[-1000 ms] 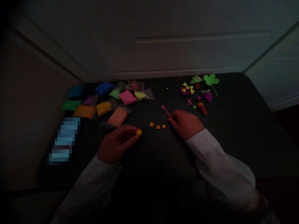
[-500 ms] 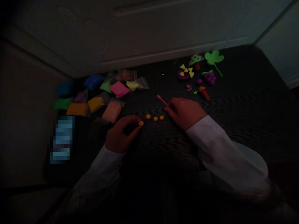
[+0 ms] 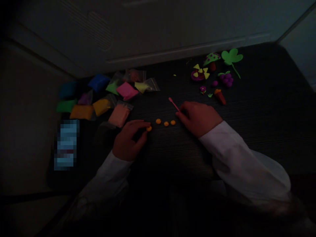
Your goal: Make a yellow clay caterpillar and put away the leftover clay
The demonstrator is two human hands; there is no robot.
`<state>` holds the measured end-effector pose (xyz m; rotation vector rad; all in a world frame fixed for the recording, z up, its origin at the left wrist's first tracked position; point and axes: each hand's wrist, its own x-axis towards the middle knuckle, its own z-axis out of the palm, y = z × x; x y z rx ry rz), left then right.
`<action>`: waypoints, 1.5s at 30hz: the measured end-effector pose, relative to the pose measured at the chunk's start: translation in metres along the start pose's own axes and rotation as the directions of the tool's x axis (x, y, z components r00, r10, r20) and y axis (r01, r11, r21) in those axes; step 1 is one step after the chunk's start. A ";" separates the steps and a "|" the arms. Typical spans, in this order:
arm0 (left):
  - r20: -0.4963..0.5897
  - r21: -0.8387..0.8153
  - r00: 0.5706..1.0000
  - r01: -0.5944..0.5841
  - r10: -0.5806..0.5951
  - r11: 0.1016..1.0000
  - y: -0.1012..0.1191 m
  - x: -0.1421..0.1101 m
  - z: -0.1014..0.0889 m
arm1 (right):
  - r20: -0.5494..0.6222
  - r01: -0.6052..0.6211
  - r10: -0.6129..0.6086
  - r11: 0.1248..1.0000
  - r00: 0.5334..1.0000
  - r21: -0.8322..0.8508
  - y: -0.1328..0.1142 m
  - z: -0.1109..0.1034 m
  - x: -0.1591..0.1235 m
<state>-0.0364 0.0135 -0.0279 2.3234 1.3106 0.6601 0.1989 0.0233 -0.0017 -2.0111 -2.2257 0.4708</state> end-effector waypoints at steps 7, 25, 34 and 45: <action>-0.001 -0.024 0.998 -0.068 0.068 0.997 -0.001 0.002 0.000 | 0.001 0.009 -0.009 1.000 1.000 0.012 0.000 -0.001 0.000; -0.140 0.049 0.985 -0.097 0.103 0.994 -0.002 0.001 0.002 | -0.017 0.007 -0.007 1.000 1.000 0.019 0.000 -0.001 -0.001; -0.099 0.240 0.980 -0.146 0.174 0.960 0.025 0.000 0.011 | -0.029 -0.002 0.003 1.000 1.000 0.014 -0.001 0.000 -0.001; -0.106 0.153 0.983 -0.134 0.151 0.979 0.029 0.002 0.014 | -0.065 0.038 -0.035 0.998 0.997 0.052 0.003 0.001 -0.001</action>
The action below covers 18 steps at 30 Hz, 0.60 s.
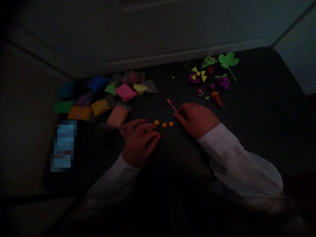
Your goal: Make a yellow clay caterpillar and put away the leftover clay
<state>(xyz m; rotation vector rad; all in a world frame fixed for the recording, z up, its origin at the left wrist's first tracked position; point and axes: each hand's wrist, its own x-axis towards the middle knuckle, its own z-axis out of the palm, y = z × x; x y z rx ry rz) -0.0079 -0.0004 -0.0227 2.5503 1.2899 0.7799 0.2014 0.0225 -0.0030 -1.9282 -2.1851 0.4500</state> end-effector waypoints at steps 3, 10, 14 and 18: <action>-0.043 -0.128 0.997 0.060 -0.066 0.990 0.000 0.002 -0.005 | -0.145 0.086 -0.078 0.995 0.986 0.046 -0.005 -0.003 -0.005; -0.078 -0.542 0.962 0.179 -0.261 0.821 0.008 0.008 -0.010 | -0.489 0.545 -0.426 0.829 0.761 0.127 -0.037 -0.008 -0.025; -0.047 -0.661 0.946 0.212 -0.322 0.719 0.012 0.010 -0.007 | -0.531 0.582 -0.448 0.806 0.719 0.107 -0.039 -0.007 -0.028; -0.031 -0.720 0.946 0.203 -0.323 0.664 0.012 0.011 -0.006 | -0.494 0.567 -0.453 0.817 0.742 0.102 -0.037 -0.008 -0.028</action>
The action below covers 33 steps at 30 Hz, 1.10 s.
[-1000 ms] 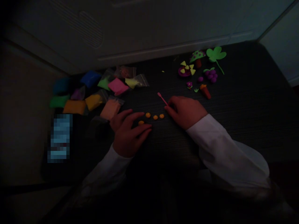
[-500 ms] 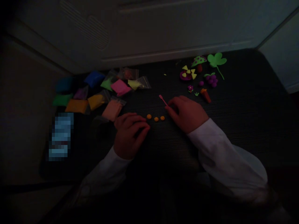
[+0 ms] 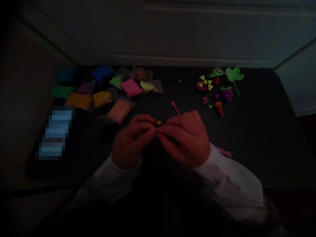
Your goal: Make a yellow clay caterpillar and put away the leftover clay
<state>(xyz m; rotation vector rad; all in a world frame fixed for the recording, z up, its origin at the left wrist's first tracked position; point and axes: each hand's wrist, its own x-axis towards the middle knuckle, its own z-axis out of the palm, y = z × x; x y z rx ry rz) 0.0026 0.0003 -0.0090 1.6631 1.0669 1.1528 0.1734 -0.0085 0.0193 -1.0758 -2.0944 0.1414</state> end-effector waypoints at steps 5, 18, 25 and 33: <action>0.034 -0.026 0.999 -0.018 0.019 1.000 0.001 -0.001 -0.002 | 0.010 0.014 -0.014 1.000 1.000 0.018 0.000 0.000 0.000; 0.034 -0.099 0.997 -0.062 0.065 0.993 0.002 -0.002 -0.006 | 0.026 0.024 -0.028 0.991 0.999 0.132 -0.001 0.000 -0.002; 0.023 -0.153 1.000 -0.007 0.010 0.988 0.006 -0.003 -0.007 | 0.027 0.008 -0.012 0.993 1.000 0.121 -0.002 0.000 -0.002; 0.005 -0.160 1.000 -0.010 0.011 0.987 0.006 -0.003 -0.006 | 0.030 -0.019 0.016 0.996 0.999 0.091 -0.001 0.000 -0.002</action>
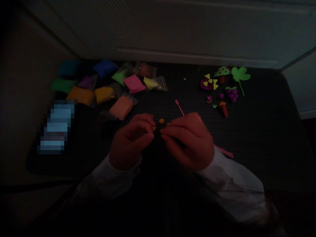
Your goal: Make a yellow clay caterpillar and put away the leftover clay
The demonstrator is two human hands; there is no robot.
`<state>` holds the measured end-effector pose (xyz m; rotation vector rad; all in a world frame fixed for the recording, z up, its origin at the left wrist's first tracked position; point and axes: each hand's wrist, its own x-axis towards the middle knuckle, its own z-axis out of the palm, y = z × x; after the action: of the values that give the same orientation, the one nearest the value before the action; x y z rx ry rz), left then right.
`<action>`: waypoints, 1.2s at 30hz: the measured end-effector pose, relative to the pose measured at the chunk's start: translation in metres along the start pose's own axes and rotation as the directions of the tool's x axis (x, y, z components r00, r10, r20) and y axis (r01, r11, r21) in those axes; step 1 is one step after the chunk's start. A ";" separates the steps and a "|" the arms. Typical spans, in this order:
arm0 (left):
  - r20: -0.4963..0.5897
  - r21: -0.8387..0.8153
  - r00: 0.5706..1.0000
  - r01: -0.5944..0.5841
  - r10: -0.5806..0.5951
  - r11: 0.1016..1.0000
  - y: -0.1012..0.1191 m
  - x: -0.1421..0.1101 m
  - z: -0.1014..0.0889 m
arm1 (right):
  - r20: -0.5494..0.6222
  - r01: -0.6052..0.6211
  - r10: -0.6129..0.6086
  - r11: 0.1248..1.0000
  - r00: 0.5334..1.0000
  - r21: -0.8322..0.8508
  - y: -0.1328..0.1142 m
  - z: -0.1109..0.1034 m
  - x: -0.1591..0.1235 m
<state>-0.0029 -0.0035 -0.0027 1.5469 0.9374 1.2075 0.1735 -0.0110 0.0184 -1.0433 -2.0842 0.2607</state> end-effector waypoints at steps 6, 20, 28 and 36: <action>-0.033 0.005 0.999 -0.001 0.002 1.000 -0.002 0.001 0.001 | -0.050 0.057 -0.069 0.976 0.996 -0.210 0.001 0.000 -0.001; -0.018 -0.234 0.998 0.056 -0.062 0.971 -0.008 0.001 -0.002 | -0.071 -0.040 0.018 0.946 0.997 -0.322 0.004 0.004 -0.003; -0.058 -0.241 0.994 0.081 -0.097 0.967 -0.006 0.003 -0.002 | -0.078 -0.041 0.018 0.951 0.997 -0.305 0.005 0.004 -0.003; -0.004 -0.440 0.992 0.109 -0.123 0.892 -0.004 0.003 -0.001 | -0.106 -0.030 -0.003 0.951 0.994 -0.309 0.006 0.005 -0.001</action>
<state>-0.0032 0.0007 -0.0058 1.0992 0.7026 1.2572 0.1742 -0.0071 0.0111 -1.2276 -2.0642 -0.1199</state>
